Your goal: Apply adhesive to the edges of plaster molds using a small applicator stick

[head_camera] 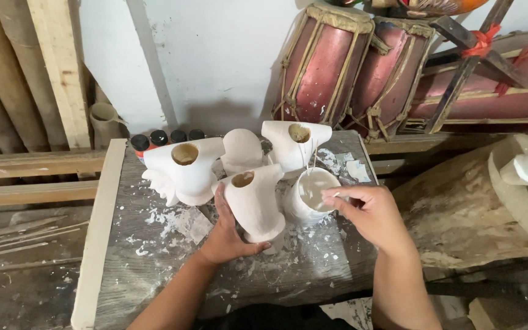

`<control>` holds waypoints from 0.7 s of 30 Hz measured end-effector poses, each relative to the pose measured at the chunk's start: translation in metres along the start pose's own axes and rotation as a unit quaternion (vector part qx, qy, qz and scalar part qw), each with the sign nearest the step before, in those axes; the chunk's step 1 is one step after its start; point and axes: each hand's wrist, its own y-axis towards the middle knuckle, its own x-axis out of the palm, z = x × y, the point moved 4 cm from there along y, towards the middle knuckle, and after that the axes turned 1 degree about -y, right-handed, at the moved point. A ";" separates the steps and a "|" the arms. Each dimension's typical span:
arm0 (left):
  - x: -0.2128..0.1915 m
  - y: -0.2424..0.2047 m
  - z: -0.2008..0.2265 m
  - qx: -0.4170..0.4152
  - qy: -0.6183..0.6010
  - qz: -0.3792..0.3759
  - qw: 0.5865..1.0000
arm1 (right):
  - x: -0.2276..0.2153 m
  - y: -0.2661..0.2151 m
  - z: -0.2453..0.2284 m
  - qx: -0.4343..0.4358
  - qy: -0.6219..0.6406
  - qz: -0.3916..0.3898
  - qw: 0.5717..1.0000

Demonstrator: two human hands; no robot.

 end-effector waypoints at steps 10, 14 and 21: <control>0.004 0.002 0.003 0.015 -0.004 0.003 1.000 | -0.005 -0.003 -0.005 -0.013 0.004 0.007 1.000; 0.004 0.002 0.006 0.019 -0.008 0.002 1.000 | -0.004 -0.004 -0.009 -0.012 0.012 -0.012 1.000; -0.001 -0.001 -0.002 0.009 0.007 0.003 1.000 | -0.005 -0.001 -0.002 -0.007 0.034 0.017 0.999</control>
